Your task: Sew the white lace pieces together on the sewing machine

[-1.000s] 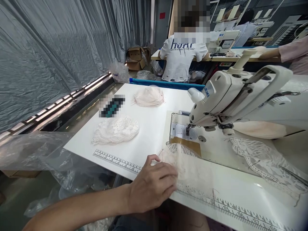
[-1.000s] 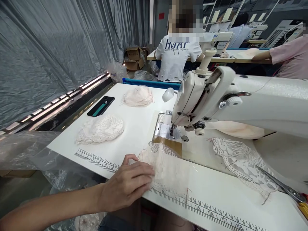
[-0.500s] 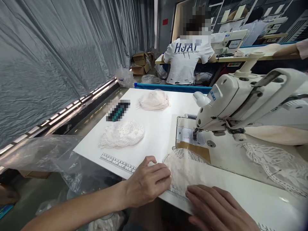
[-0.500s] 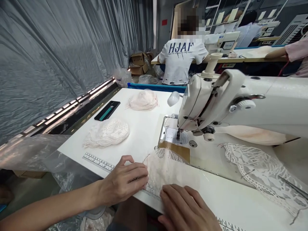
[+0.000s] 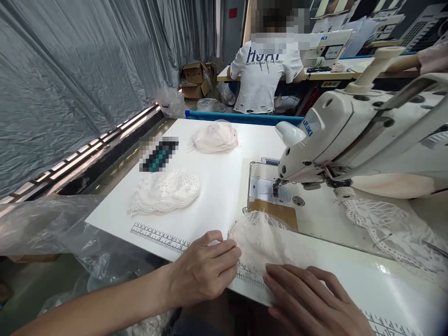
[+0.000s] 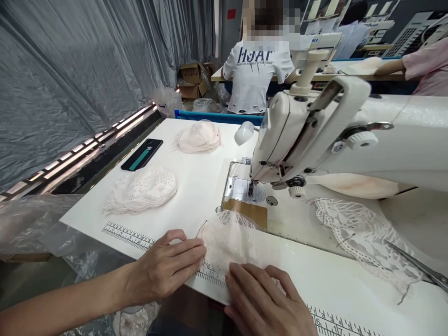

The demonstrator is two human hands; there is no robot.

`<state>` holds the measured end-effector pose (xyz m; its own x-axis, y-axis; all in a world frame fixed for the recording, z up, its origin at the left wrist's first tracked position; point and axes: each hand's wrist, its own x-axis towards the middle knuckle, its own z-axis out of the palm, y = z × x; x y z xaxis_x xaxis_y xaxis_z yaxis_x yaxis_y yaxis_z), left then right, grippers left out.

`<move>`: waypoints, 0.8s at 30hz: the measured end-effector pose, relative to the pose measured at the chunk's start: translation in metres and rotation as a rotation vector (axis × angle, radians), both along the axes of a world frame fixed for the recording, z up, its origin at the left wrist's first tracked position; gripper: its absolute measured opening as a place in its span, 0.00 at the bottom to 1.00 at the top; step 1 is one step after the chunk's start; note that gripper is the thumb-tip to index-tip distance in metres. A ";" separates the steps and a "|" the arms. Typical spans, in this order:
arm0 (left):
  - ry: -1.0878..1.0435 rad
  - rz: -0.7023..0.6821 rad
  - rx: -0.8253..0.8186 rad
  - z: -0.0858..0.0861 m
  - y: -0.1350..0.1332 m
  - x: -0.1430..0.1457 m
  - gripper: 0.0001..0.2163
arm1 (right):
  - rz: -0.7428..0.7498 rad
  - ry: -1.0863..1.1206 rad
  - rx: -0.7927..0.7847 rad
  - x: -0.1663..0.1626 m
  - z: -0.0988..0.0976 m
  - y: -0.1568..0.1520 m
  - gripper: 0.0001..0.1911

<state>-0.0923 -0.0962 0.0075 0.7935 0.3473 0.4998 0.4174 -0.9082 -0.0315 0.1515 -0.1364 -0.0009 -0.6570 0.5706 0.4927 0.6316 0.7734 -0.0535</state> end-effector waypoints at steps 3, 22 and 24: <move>0.014 0.012 0.039 0.002 -0.001 0.002 0.05 | 0.001 -0.077 -0.015 0.000 0.005 0.001 0.11; 0.089 0.038 0.078 0.009 -0.011 0.003 0.08 | 0.016 -0.045 -0.040 0.007 -0.009 -0.007 0.17; 0.098 0.038 0.084 0.010 -0.012 0.004 0.08 | 0.033 -0.029 -0.050 0.009 -0.010 -0.007 0.20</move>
